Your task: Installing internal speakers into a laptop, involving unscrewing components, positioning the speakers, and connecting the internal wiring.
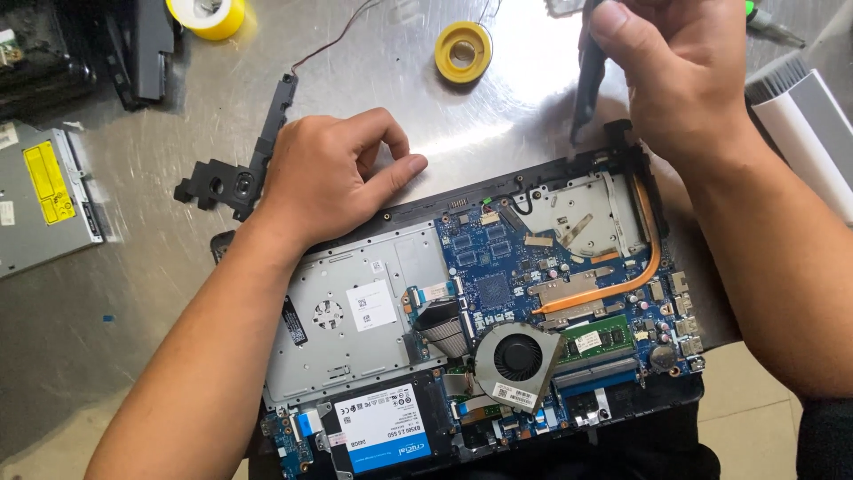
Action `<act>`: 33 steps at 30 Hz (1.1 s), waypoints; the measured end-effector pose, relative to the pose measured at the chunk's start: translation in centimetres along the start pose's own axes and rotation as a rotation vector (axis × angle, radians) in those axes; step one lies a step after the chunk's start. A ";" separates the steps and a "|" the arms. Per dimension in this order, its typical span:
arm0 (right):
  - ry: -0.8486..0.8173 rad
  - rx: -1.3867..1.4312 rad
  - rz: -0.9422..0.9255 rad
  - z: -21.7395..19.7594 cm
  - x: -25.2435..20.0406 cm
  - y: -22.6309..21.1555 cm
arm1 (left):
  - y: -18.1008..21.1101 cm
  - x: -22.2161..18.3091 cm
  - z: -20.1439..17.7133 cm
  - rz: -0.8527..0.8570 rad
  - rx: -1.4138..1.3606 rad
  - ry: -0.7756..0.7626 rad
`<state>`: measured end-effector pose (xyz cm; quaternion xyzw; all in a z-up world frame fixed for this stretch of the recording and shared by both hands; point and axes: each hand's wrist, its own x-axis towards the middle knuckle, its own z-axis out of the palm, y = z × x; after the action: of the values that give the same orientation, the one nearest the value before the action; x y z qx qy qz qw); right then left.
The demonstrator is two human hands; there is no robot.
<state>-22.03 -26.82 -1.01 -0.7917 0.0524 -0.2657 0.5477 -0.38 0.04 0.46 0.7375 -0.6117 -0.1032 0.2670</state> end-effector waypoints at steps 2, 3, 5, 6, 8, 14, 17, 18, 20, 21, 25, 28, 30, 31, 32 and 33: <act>-0.028 -0.086 -0.108 0.0 0.4 -0.5 | 0.0 0.0 0.0 -0.002 -0.005 0.004; -0.057 -0.172 -0.209 0.0 0.6 -0.7 | 0.0 0.1 0.1 -0.005 -0.015 0.004; -0.057 -0.244 -0.194 0.3 0.6 -1.7 | -0.1 0.1 0.0 -0.007 -0.013 0.007; -0.055 -0.313 -0.173 0.5 0.5 -2.1 | -0.1 0.0 0.1 -0.011 -0.015 0.003; -0.089 -0.397 -0.158 0.6 0.7 -3.1 | 0.0 0.0 0.1 -0.012 -0.020 0.004; -0.195 -0.711 -0.092 1.0 1.4 -3.2 | 0.3 0.2 -0.1 -0.011 -0.018 -0.001; -0.236 -0.747 -0.042 1.1 1.8 -3.3 | 0.2 0.5 -0.1 -0.002 -0.015 -0.003; -0.254 -0.737 -0.008 1.3 1.8 -3.2 | 0.1 0.4 0.1 0.001 -0.006 -0.005; -0.269 -0.736 0.019 1.1 1.7 -3.0 | 0.2 0.5 0.2 -0.017 -0.006 -0.014; -0.283 -0.738 0.051 1.2 1.8 -2.9 | 0.2 0.5 0.1 -0.033 -0.009 -0.027; -0.304 -0.805 0.105 1.5 1.8 -2.7 | 0.2 0.5 0.1 -0.103 -0.022 -0.050; -0.274 -0.858 0.088 1.4 1.6 -2.2 | 0.2 0.7 0.0 -0.105 -0.021 -0.069; -0.246 -0.901 0.072 1.2 1.4 -1.9 | 0.3 0.7 0.0 -0.108 -0.034 -0.075; -0.245 -0.903 0.057 1.4 1.5 -2.2 | 0.3 0.7 -0.1 -0.109 -0.027 -0.064; -0.206 -0.877 0.070 1.6 1.6 -2.6 | 0.3 0.7 -0.2 -0.102 -0.040 -0.068; -0.168 -0.851 0.083 1.7 1.6 -2.9 | 0.3 0.6 -0.3 -0.095 -0.053 -0.072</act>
<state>-20.44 -24.80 1.74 -0.9629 0.1443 -0.1328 0.1854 -0.37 -0.54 1.00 0.7543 -0.5821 -0.1583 0.2590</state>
